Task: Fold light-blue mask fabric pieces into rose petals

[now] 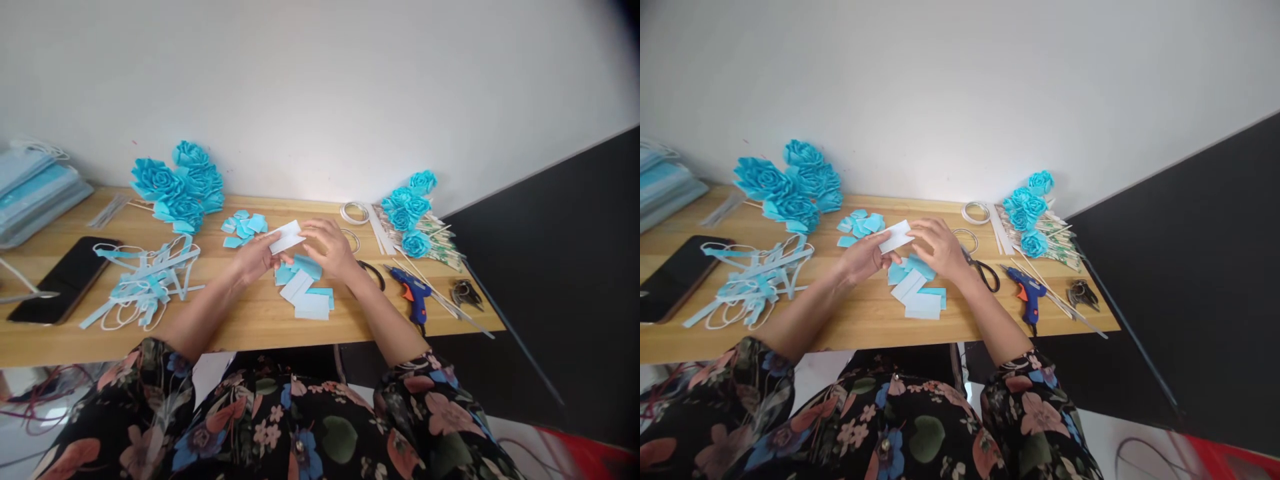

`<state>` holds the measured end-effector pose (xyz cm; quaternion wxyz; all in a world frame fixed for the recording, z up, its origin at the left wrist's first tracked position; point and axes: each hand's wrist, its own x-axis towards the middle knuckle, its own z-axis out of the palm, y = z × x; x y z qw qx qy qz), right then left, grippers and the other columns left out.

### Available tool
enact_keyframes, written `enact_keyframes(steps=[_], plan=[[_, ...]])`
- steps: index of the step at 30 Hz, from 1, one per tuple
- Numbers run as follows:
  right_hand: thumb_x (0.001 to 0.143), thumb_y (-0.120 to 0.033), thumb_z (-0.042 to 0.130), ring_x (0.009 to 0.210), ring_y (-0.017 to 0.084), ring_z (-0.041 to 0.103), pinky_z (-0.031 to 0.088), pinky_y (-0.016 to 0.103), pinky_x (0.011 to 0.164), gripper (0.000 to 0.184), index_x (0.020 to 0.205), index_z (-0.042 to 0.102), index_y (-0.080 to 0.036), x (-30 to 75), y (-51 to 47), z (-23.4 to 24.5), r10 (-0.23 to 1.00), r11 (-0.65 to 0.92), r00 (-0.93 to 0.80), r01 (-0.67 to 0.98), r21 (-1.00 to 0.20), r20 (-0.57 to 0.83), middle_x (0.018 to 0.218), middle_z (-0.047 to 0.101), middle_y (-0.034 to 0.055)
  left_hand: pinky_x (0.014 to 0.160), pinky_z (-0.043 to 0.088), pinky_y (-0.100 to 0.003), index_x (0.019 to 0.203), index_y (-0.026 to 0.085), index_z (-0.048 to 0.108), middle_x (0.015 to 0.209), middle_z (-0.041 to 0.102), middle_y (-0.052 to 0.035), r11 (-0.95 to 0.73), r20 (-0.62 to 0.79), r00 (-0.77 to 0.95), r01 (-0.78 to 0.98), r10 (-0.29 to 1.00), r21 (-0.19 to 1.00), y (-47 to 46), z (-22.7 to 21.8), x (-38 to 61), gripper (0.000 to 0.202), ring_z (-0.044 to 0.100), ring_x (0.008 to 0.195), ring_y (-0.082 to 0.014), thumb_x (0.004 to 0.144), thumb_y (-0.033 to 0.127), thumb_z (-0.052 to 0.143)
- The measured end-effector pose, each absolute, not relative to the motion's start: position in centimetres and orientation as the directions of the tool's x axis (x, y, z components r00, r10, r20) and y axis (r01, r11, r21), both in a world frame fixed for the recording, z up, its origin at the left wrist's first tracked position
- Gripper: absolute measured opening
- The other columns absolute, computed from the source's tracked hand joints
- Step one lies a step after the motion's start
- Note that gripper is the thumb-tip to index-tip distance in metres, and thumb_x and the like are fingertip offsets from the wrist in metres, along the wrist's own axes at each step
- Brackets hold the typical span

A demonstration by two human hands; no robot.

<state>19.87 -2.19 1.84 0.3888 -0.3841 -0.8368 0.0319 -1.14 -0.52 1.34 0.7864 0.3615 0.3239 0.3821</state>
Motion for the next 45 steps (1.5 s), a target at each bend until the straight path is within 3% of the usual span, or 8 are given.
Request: enact_keyframes(steps=[9,16,34,38,42,45], plan=[[0.092,-0.026,0.061,0.115,0.024,0.058,0.047,0.049,0.100,0.007,0.090,0.067,-0.026,20.1,-1.4,0.6,0.685,0.695,-0.375,0.593,-0.406,0.625,0.116,0.068,0.0057,0.039,0.043,-0.019,0.106,0.006,0.064,0.091,0.075,-0.0145,0.396,-0.195,0.481,-0.361,0.855,0.844,-0.1,0.3,-1.2,0.027,0.072,0.060,-0.0191,0.093,0.029,0.058],[0.094,-0.025,0.059,0.112,0.023,0.058,0.047,0.045,0.099,0.008,0.090,0.067,-0.025,20.1,-2.1,-0.2,0.675,0.701,-0.379,0.596,-0.391,0.633,0.112,0.068,0.0062,0.064,0.057,-0.027,0.105,0.006,0.069,0.095,0.076,-0.0156,0.317,-0.142,0.433,-0.365,0.890,0.876,0.0,-0.7,-1.2,0.035,0.073,0.076,-0.0212,0.085,0.035,0.071],[0.093,-0.025,0.058,0.106,0.022,0.062,0.048,0.044,0.095,0.009,0.091,0.066,-0.025,20.2,-2.3,-0.7,0.726,0.658,-0.345,0.598,-0.457,0.594,0.108,0.070,0.0055,0.072,0.059,-0.033,0.109,0.006,0.068,0.103,0.075,-0.0179,0.318,-0.166,0.427,-0.315,0.889,0.894,0.0,-0.9,-1.0,0.036,0.074,0.084,-0.0249,0.090,0.036,0.065],[0.093,-0.025,0.059,0.109,0.023,0.061,0.048,0.046,0.098,0.009,0.098,0.066,-0.026,20.2,-2.3,-0.6,0.717,0.664,-0.328,0.591,-0.459,0.615,0.111,0.070,0.0052,0.072,0.059,-0.032,0.108,0.006,0.069,0.097,0.076,-0.0171,0.341,-0.182,0.433,-0.325,0.883,0.882,-0.1,-0.9,-0.9,0.034,0.074,0.081,-0.0236,0.090,0.034,0.064],[0.093,-0.026,0.059,0.114,0.024,0.060,0.048,0.047,0.100,0.025,0.117,0.063,-0.029,20.2,-2.3,-0.5,0.716,0.665,-0.335,0.593,-0.454,0.612,0.119,0.068,0.0062,0.072,0.058,-0.032,0.109,0.006,0.069,0.093,0.077,-0.0164,0.338,-0.166,0.459,-0.322,0.873,0.884,-0.2,-1.0,-0.9,0.036,0.074,0.081,-0.0236,0.090,0.036,0.064],[0.093,-0.025,0.059,0.114,0.023,0.060,0.048,0.046,0.100,0.026,0.119,0.064,-0.029,20.3,-2.2,-0.7,0.696,0.684,-0.342,0.581,-0.440,0.631,0.120,0.068,0.0064,0.073,0.057,-0.033,0.112,0.006,0.068,0.095,0.076,-0.0168,0.334,-0.158,0.480,-0.308,0.863,0.891,-0.2,-1.0,-1.0,0.039,0.073,0.081,-0.0233,0.090,0.038,0.065]])
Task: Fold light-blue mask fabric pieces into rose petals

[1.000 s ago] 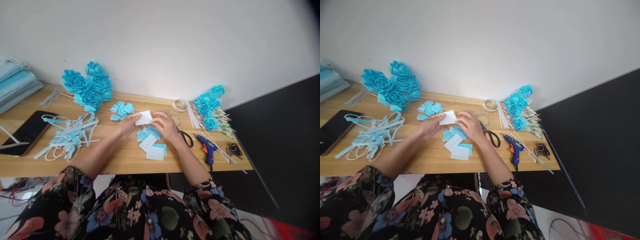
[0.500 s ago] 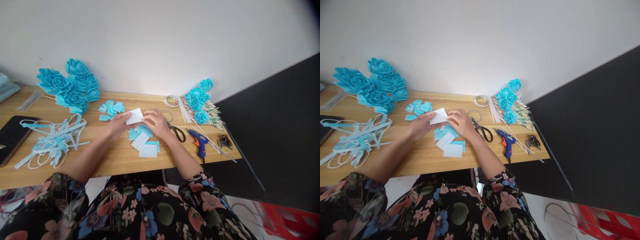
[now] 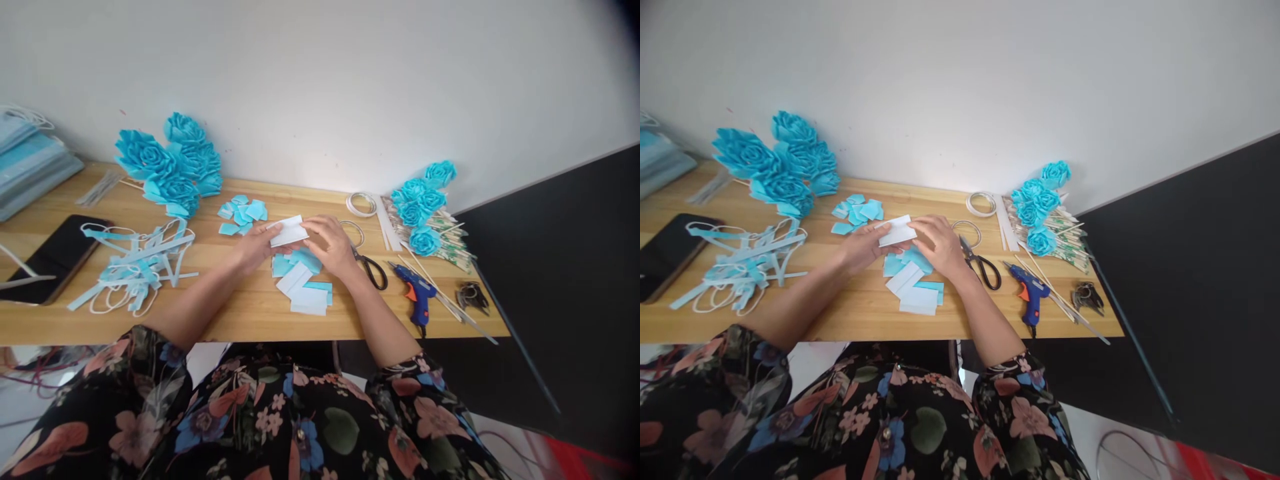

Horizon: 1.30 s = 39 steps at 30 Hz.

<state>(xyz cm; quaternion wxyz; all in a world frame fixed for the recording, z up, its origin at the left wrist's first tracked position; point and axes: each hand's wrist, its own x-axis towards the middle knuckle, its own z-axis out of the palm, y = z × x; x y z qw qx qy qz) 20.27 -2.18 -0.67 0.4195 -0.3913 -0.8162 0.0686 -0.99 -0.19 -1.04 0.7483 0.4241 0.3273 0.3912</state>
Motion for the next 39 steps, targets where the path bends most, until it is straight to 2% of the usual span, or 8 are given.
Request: enact_keyframes(steps=[3,6,10,16,20,23,34,39], plan=[[0.093,-0.025,0.059,0.112,0.023,0.060,0.047,0.046,0.099,0.016,0.105,0.070,-0.028,20.4,-1.9,-0.9,0.683,0.699,-0.354,0.570,-0.432,0.639,0.118,0.069,0.0056,0.074,0.057,-0.034,0.114,0.007,0.068,0.096,0.076,-0.0163,0.328,-0.151,0.490,-0.300,0.859,0.896,-0.2,-0.9,-1.0,0.041,0.073,0.081,-0.0231,0.089,0.040,0.066],[0.094,-0.027,0.059,0.111,0.023,0.061,0.047,0.046,0.099,0.013,0.093,0.072,-0.028,20.6,-1.8,-1.0,0.699,0.687,-0.357,0.577,-0.442,0.619,0.116,0.069,0.0048,0.074,0.057,-0.033,0.112,0.008,0.070,0.096,0.076,-0.0146,0.335,-0.161,0.487,-0.295,0.859,0.895,-0.2,-0.7,-0.9,0.043,0.073,0.083,-0.0234,0.083,0.040,0.073],[0.092,-0.028,0.061,0.111,0.023,0.061,0.047,0.046,0.098,0.011,0.092,0.072,-0.027,20.5,-1.9,-0.9,0.704,0.684,-0.330,0.554,-0.475,0.629,0.115,0.069,0.0050,0.076,0.057,-0.033,0.111,0.010,0.071,0.097,0.077,-0.0120,0.325,-0.171,0.469,-0.270,0.866,0.906,-0.4,-0.5,-0.8,0.049,0.073,0.080,-0.0216,0.069,0.031,0.086],[0.090,-0.031,0.064,0.110,0.023,0.064,0.048,0.046,0.101,0.010,0.085,0.069,-0.024,20.0,-2.4,-0.8,0.797,0.588,-0.244,0.517,-0.622,0.552,0.114,0.071,0.0059,0.084,0.059,-0.039,0.114,0.013,0.071,0.101,0.077,-0.0108,0.293,-0.183,0.413,-0.221,0.892,0.930,-0.4,-1.0,-0.6,0.050,0.075,0.083,-0.0224,0.069,0.029,0.085],[0.086,-0.033,0.066,0.093,0.019,0.069,0.056,0.037,0.086,0.011,0.084,0.067,-0.022,19.6,-2.6,-1.1,0.896,0.442,-0.160,0.419,-0.793,0.415,0.102,0.073,0.0051,0.085,0.059,-0.039,0.118,0.014,0.071,0.106,0.076,-0.0111,0.291,-0.180,0.426,-0.213,0.887,0.933,-0.3,-1.3,-0.6,0.053,0.075,0.082,-0.0219,0.069,0.031,0.085],[0.082,-0.036,0.068,0.079,0.018,0.070,0.056,0.034,0.076,0.014,0.084,0.066,-0.022,19.4,-2.7,-1.1,0.942,0.334,-0.105,0.385,-0.860,0.318,0.090,0.074,0.0025,0.085,0.059,-0.038,0.121,0.014,0.070,0.105,0.076,-0.0107,0.292,-0.180,0.440,-0.201,0.880,0.935,-0.3,-1.4,-0.7,0.056,0.075,0.083,-0.0220,0.070,0.032,0.084],[0.079,-0.037,0.070,0.072,0.016,0.069,0.054,0.030,0.069,0.017,0.081,0.063,-0.021,19.1,-2.7,-1.2,0.966,0.256,-0.061,0.311,-0.915,0.250,0.078,0.071,-0.0001,0.083,0.059,-0.035,0.122,0.016,0.070,0.101,0.077,-0.0092,0.275,-0.161,0.476,-0.181,0.864,0.944,-0.2,-1.8,-0.8,0.056,0.074,0.083,-0.0206,0.071,0.035,0.084],[0.079,-0.035,0.069,0.078,0.015,0.067,0.057,0.031,0.075,0.022,0.096,0.063,-0.022,19.2,-2.5,-1.8,0.963,0.265,-0.041,0.285,-0.921,0.265,0.086,0.070,0.0006,0.077,0.059,-0.034,0.118,0.013,0.069,0.097,0.077,-0.0107,0.300,-0.165,0.473,-0.228,0.866,0.926,-0.4,-1.3,-0.7,0.057,0.074,0.078,-0.0205,0.070,0.038,0.085]])
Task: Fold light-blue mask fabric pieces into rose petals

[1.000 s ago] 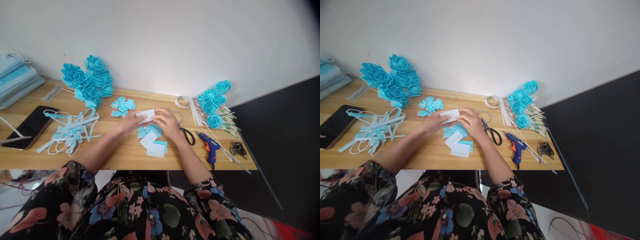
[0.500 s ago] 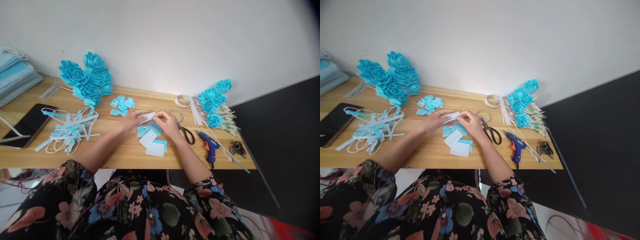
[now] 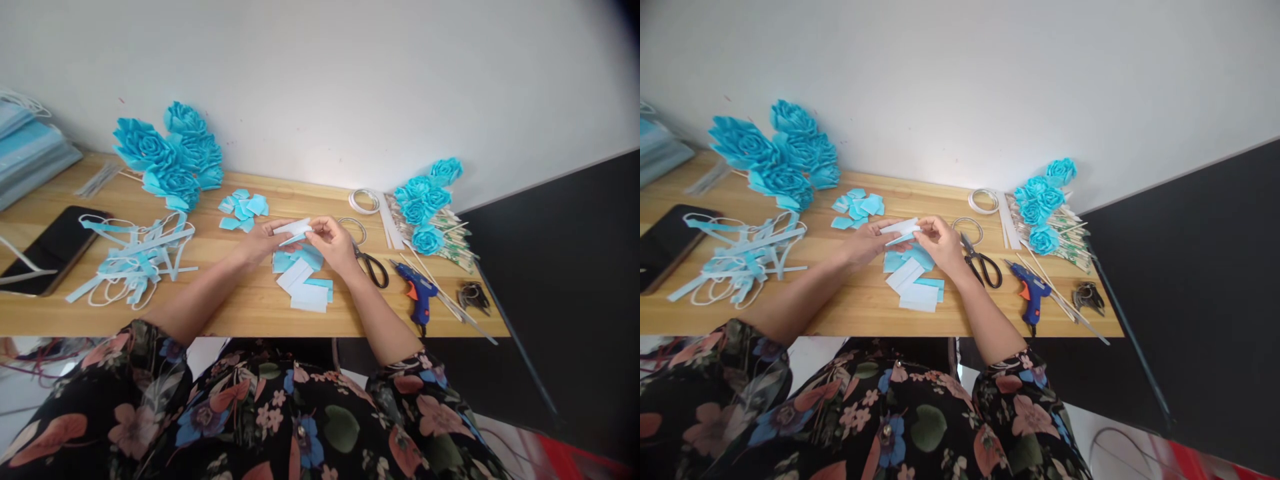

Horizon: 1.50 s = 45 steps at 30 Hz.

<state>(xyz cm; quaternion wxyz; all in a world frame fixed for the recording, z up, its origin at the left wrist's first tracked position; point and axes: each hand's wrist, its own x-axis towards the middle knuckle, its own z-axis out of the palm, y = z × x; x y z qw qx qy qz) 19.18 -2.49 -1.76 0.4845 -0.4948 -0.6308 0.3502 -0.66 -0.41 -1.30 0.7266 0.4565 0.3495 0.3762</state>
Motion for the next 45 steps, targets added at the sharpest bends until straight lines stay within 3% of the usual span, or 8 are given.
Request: enact_keyframes(steps=[5,10,18,25,34,38,40,45], plan=[[0.080,-0.033,0.067,0.085,0.015,0.066,0.057,0.031,0.081,0.030,0.109,0.064,-0.023,19.27,-2.51,-1.76,0.958,0.280,-0.036,0.308,-0.909,0.284,0.092,0.070,0.0014,0.071,0.058,-0.033,0.118,0.012,0.067,0.091,0.075,-0.0099,0.267,-0.146,0.415,-0.250,0.898,0.931,-0.49,-0.79,-0.38,0.060,0.072,0.073,-0.0196,0.073,0.049,0.080],[0.081,-0.031,0.067,0.084,0.015,0.066,0.057,0.031,0.082,0.031,0.110,0.064,-0.024,19.21,-2.62,-1.60,0.957,0.285,-0.036,0.328,-0.901,0.289,0.089,0.068,0.0003,0.064,0.054,-0.029,0.130,0.009,0.059,0.074,0.071,-0.0034,0.141,-0.086,0.379,-0.118,0.921,0.983,-0.51,-1.03,-0.32,0.073,0.065,0.062,-0.0145,0.067,0.033,0.085],[0.086,-0.041,0.064,0.082,0.016,0.068,0.060,0.030,0.075,0.043,0.125,0.056,-0.024,19.29,-2.57,-1.55,0.962,0.266,-0.129,0.227,-0.937,0.242,0.095,0.070,0.0026,0.061,0.049,-0.026,0.123,0.012,0.063,0.074,0.068,-0.0010,0.046,-0.025,0.319,-0.059,0.947,0.997,-0.70,-0.76,-0.28,0.057,0.060,0.057,-0.0113,0.069,0.025,0.078],[0.084,-0.026,0.061,0.073,0.014,0.064,0.057,0.029,0.068,0.050,0.133,0.052,-0.026,19.18,-2.67,-1.30,0.956,0.279,-0.184,0.316,-0.907,0.230,0.087,0.069,-0.0004,0.061,0.048,-0.026,0.124,0.013,0.063,0.070,0.066,0.0009,-0.037,0.041,0.313,-0.020,0.949,0.999,-0.99,-0.54,-0.20,0.055,0.059,0.059,-0.0115,0.071,0.023,0.074],[0.085,-0.029,0.061,0.071,0.015,0.061,0.052,0.029,0.065,0.050,0.134,0.053,-0.024,19.04,-2.73,-1.30,0.945,0.312,-0.206,0.355,-0.881,0.252,0.082,0.067,-0.0002,0.065,0.050,-0.026,0.136,0.014,0.054,0.075,0.066,0.0013,0.064,-0.007,0.274,-0.200,0.962,0.978,-0.94,-1.03,-0.01,0.072,0.060,0.064,-0.0111,0.070,0.031,0.080],[0.085,-0.032,0.061,0.074,0.015,0.062,0.053,0.029,0.067,0.053,0.137,0.051,-0.024,19.15,-2.72,-1.38,0.948,0.302,-0.205,0.320,-0.898,0.245,0.085,0.068,0.0002,0.064,0.048,-0.026,0.092,0.013,0.072,0.072,0.067,-0.0026,0.128,-0.081,0.344,-0.116,0.936,0.985,-1.04,-1.43,-0.02,0.037,0.058,0.063,-0.0117,0.072,0.043,0.080],[0.086,-0.032,0.061,0.075,0.015,0.063,0.053,0.029,0.069,0.052,0.137,0.050,-0.024,19.09,-2.85,-1.37,0.945,0.306,-0.220,0.325,-0.895,0.243,0.087,0.068,0.0003,0.064,0.048,-0.027,0.071,0.014,0.070,0.069,0.068,-0.0041,0.121,-0.094,0.323,-0.066,0.942,0.990,-1.19,-1.45,0.00,0.036,0.057,0.062,-0.0122,0.072,0.049,0.078],[0.088,-0.030,0.058,0.076,0.014,0.062,0.053,0.028,0.073,0.050,0.136,0.052,-0.022,19.14,-2.83,-1.34,0.937,0.328,-0.253,0.399,-0.856,0.241,0.089,0.069,0.0007,0.065,0.048,-0.029,0.070,0.013,0.072,0.070,0.070,-0.0053,0.119,-0.096,0.268,-0.071,0.959,0.990,-1.20,-1.29,0.03,0.038,0.058,0.061,-0.0134,0.067,0.050,0.080]])
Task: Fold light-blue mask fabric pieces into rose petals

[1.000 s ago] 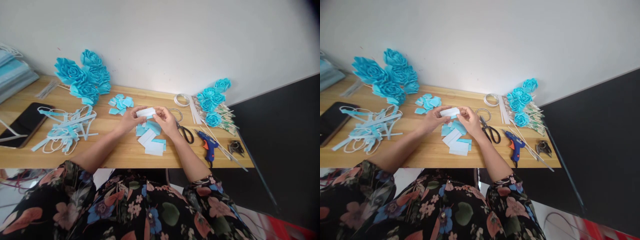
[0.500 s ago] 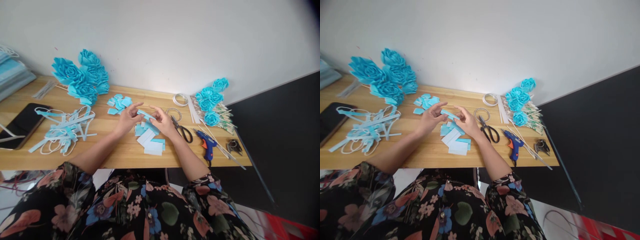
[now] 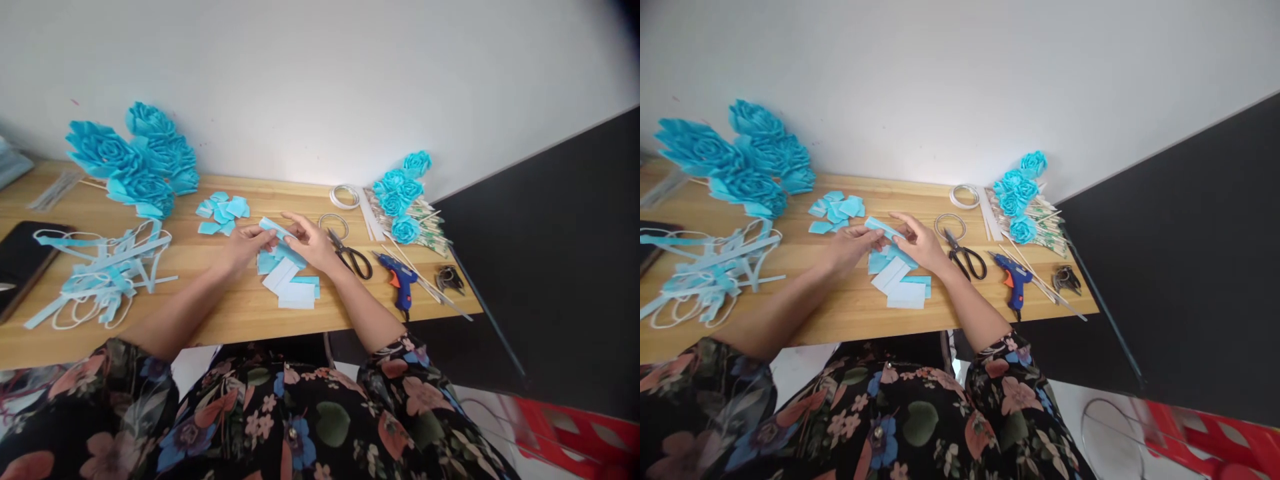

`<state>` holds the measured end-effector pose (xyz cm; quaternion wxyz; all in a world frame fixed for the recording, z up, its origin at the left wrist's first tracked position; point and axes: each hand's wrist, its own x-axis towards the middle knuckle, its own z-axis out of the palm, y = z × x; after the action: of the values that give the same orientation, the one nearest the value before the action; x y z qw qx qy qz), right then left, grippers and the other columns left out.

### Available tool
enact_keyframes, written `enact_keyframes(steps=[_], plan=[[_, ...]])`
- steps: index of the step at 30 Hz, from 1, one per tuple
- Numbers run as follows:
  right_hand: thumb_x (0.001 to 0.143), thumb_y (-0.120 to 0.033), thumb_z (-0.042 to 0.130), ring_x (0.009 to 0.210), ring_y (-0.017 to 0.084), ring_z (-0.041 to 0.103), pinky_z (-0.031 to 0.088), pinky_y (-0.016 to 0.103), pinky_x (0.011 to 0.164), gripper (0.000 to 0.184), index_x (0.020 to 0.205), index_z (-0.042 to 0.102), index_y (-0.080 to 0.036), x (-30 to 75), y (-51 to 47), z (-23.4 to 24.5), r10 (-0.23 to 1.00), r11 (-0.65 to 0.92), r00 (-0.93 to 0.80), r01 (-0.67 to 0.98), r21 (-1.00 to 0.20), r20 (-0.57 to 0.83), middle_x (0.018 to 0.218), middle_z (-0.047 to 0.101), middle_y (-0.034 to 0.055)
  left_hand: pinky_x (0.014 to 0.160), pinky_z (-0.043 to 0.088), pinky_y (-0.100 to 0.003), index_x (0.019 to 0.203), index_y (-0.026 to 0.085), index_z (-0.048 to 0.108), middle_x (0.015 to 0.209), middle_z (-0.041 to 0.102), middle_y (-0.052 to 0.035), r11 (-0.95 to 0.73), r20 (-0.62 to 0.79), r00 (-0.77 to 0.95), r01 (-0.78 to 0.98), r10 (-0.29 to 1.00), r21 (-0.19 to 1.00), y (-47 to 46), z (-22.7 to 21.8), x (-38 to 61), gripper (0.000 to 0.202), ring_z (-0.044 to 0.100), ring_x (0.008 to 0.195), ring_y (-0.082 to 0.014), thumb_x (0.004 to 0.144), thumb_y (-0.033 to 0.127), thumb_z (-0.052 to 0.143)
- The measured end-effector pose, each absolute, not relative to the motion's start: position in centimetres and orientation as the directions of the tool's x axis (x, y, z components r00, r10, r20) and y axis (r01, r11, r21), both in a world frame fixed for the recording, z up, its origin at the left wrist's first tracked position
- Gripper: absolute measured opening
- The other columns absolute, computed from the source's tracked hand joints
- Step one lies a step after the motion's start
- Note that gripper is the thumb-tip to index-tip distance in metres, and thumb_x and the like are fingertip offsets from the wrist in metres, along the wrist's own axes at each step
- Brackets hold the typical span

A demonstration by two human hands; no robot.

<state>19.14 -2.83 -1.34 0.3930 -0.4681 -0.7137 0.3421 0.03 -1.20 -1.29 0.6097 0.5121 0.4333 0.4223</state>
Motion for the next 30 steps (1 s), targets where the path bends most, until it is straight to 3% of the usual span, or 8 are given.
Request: enact_keyframes(steps=[4,9,14,17,20,26,30], plan=[[0.088,-0.026,0.055,0.078,0.013,0.064,0.052,0.027,0.077,0.046,0.134,0.055,-0.022,20.9,-2.5,0.3,0.950,0.311,-0.151,0.536,-0.785,0.273,0.094,0.071,0.0012,0.066,0.049,-0.029,0.066,0.013,0.068,0.066,0.068,-0.0047,0.109,-0.076,0.211,-0.153,0.975,0.982,-0.8,-1.1,-0.1,0.036,0.060,0.060,-0.0136,0.067,0.046,0.080],[0.089,-0.026,0.055,0.085,0.018,0.068,0.051,0.033,0.082,0.041,0.128,0.063,-0.022,24.4,-4.7,4.1,0.959,0.191,-0.036,0.817,-0.544,0.283,0.099,0.074,0.0039,0.065,0.050,-0.029,0.065,0.013,0.063,0.064,0.066,-0.0034,0.118,-0.086,0.159,-0.205,0.983,0.972,-0.5,-0.7,-0.3,0.031,0.060,0.060,-0.0136,0.068,0.040,0.078],[0.090,-0.027,0.056,0.089,0.021,0.070,0.052,0.035,0.083,0.036,0.125,0.065,-0.021,27.0,-8.5,3.9,0.985,0.061,0.020,0.892,-0.448,0.173,0.101,0.075,0.0056,0.065,0.051,-0.029,0.067,0.013,0.062,0.066,0.067,-0.0035,0.119,-0.070,0.211,-0.228,0.975,0.966,-0.8,-0.9,-0.1,0.031,0.061,0.061,-0.0137,0.069,0.040,0.078],[0.090,-0.025,0.055,0.098,0.024,0.069,0.051,0.037,0.087,0.033,0.121,0.066,-0.019,27.9,-9.5,2.4,0.987,0.062,0.006,0.909,-0.413,0.162,0.107,0.074,0.0085,0.063,0.050,-0.029,0.067,0.013,0.062,0.066,0.067,-0.0041,0.117,-0.062,0.242,-0.220,0.968,0.969,-0.8,-1.0,-0.1,0.032,0.061,0.059,-0.0133,0.070,0.041,0.077],[0.091,-0.026,0.055,0.108,0.027,0.065,0.050,0.040,0.093,0.032,0.120,0.066,-0.018,28.1,-9.6,1.6,0.979,0.096,-0.024,0.931,-0.352,0.205,0.114,0.072,0.0114,0.058,0.047,-0.027,0.066,0.013,0.062,0.065,0.067,-0.0047,0.119,-0.069,0.260,-0.179,0.963,0.977,-0.7,-0.8,-0.1,0.034,0.059,0.056,-0.0125,0.071,0.043,0.076],[0.092,-0.027,0.053,0.106,0.027,0.064,0.048,0.039,0.092,0.033,0.121,0.065,-0.018,27.9,-10.0,1.4,0.978,0.090,-0.022,0.941,-0.326,0.207,0.113,0.072,0.0114,0.056,0.044,-0.026,0.061,0.014,0.063,0.060,0.064,-0.0042,0.003,-0.005,0.344,0.008,0.939,1.000,-0.9,-0.3,-0.4,0.042,0.054,0.053,-0.0111,0.073,0.053,0.072],[0.092,-0.026,0.053,0.104,0.027,0.064,0.048,0.039,0.091,0.035,0.124,0.064,-0.017,27.6,-11.1,0.5,0.986,0.016,0.031,0.960,-0.279,0.163,0.112,0.071,0.0121,0.052,0.038,-0.024,0.059,0.015,0.063,0.057,0.061,-0.0022,-0.106,-0.035,0.535,0.229,0.844,0.968,-1.1,-0.2,-0.7,0.046,0.050,0.052,-0.0107,0.075,0.058,0.068]])
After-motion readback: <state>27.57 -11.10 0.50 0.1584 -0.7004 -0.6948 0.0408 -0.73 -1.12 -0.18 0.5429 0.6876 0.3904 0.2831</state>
